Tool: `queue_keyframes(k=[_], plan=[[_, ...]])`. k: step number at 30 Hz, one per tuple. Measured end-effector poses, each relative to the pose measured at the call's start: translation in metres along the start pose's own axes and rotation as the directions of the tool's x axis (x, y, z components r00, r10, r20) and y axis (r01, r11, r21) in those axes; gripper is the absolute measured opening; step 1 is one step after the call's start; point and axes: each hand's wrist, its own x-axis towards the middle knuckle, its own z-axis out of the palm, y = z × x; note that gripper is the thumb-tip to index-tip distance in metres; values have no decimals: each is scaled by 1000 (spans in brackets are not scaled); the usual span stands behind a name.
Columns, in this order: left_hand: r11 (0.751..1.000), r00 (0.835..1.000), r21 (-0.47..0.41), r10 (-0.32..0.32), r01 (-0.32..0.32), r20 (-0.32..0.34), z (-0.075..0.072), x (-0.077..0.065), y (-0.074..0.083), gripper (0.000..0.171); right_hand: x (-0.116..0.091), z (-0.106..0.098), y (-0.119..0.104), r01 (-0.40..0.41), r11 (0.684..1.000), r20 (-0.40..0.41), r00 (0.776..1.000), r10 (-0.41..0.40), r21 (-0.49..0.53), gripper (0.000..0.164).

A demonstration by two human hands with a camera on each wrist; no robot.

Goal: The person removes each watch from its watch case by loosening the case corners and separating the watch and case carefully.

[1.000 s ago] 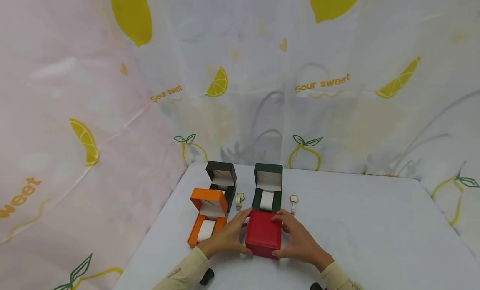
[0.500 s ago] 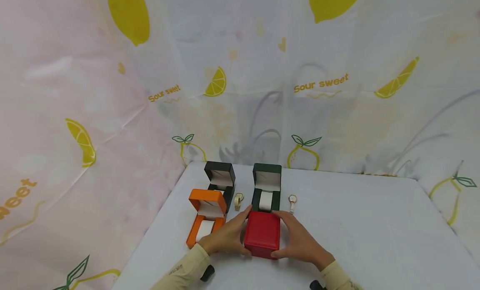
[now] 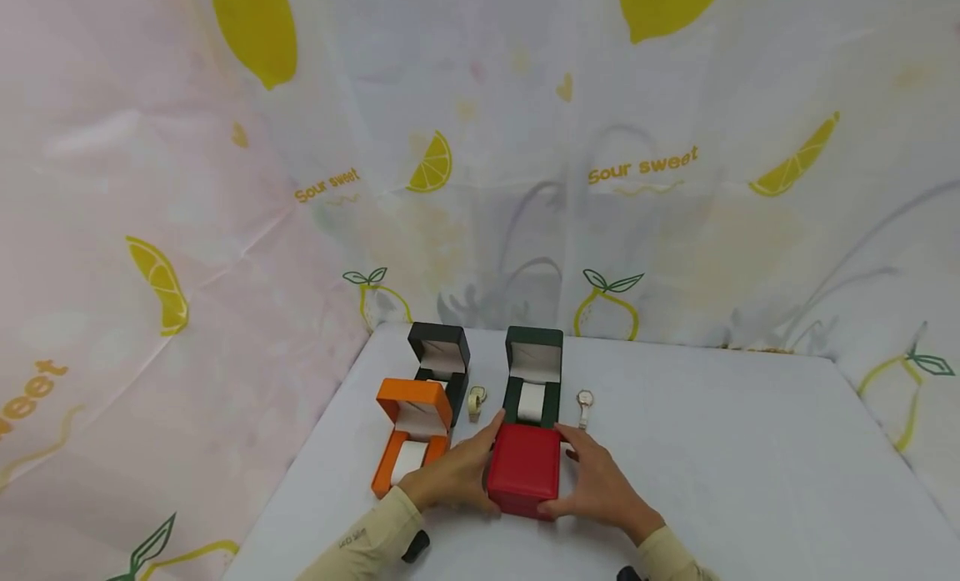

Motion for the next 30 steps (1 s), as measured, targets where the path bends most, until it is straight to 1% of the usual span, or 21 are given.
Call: queue_keyframes(k=[3,5,9,13,19,24,27,30], plan=[[1000,1000,-13,-4,4,6,-1,0,1,142,2,-1,2,4,1000,-4,1000,-4,12,108],[1000,1000,-19,-24,24,11,-2,-1,2,142,3,-2,4,4,1000,2,1000,-4,19,106],[998,999,-60,-30,31,27,-1,-1,1,142,4,-4,8,-11,998,24,1000,10,55,103],[996,1000,-84,-5,8,27,0,0,-1,144,6,-6,8,-52,995,35,998,49,87,100],[994,1000,-105,-5,8,26,-2,-1,0,146,9,-10,6,-100,988,46,994,95,121,100],[993,999,-120,-6,10,32,-3,-1,-1,146,10,-11,6,-111,984,60,993,103,141,97],[992,999,-126,10,-6,31,-4,-1,-2,146,11,-12,7,-106,984,72,993,97,146,94],[990,999,-137,23,-18,33,-3,-2,-3,146,12,-13,7,-120,980,88,990,107,162,92]])
